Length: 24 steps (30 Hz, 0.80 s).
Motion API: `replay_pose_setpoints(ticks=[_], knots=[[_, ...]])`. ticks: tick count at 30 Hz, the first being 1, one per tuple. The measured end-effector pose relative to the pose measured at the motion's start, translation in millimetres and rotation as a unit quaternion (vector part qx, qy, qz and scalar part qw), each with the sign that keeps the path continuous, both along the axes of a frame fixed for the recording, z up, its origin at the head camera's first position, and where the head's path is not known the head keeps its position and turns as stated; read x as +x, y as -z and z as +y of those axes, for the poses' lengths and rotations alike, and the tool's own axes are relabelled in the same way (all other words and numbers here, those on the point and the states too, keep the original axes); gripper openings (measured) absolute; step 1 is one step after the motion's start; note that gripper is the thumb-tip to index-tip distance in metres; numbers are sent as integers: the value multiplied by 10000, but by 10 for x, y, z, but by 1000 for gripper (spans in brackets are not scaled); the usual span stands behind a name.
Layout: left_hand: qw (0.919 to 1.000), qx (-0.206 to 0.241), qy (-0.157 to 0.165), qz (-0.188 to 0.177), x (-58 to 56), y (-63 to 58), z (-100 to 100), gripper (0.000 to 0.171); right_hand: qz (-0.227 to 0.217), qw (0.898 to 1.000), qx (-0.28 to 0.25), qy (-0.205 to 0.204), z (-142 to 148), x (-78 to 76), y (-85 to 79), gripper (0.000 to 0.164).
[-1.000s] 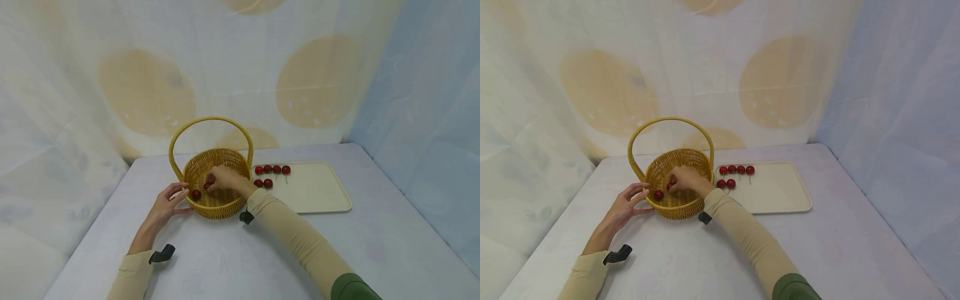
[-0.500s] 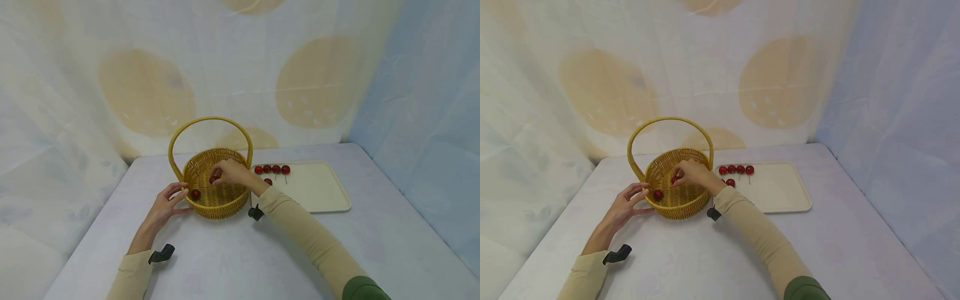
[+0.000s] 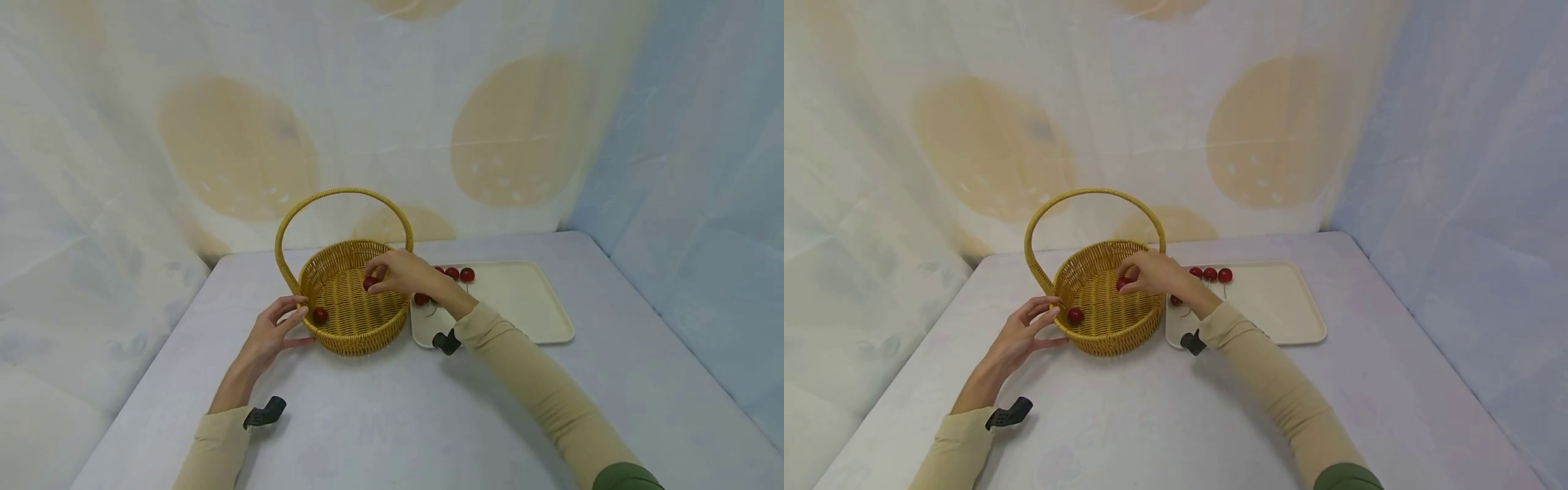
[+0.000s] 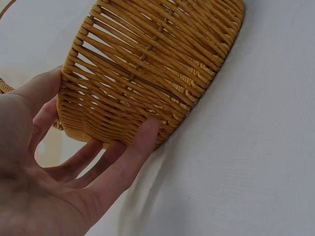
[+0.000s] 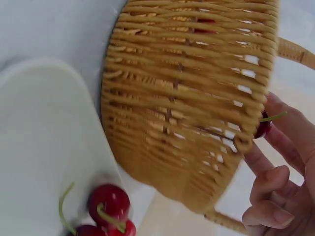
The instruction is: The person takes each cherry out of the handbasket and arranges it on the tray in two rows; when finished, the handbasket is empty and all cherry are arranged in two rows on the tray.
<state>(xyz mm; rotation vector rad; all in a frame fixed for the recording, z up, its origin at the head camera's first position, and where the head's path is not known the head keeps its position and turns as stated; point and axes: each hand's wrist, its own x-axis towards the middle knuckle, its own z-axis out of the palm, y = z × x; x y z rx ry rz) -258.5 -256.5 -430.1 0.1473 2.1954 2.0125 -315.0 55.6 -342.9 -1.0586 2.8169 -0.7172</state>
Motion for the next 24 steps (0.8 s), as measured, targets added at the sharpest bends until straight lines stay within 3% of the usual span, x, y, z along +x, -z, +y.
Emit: replay_pose_setpoints(ticks=[14, 24], knots=[[9999, -49, -59, -74, 25, -2, -23, 61, 15, 9993, -360, 122, 468, 179, -95, 31], [10000, -20, -38, -30, 38, -6, -17, 64, -55, 9961, -382, 797, 1007, 176, 125, 34]])
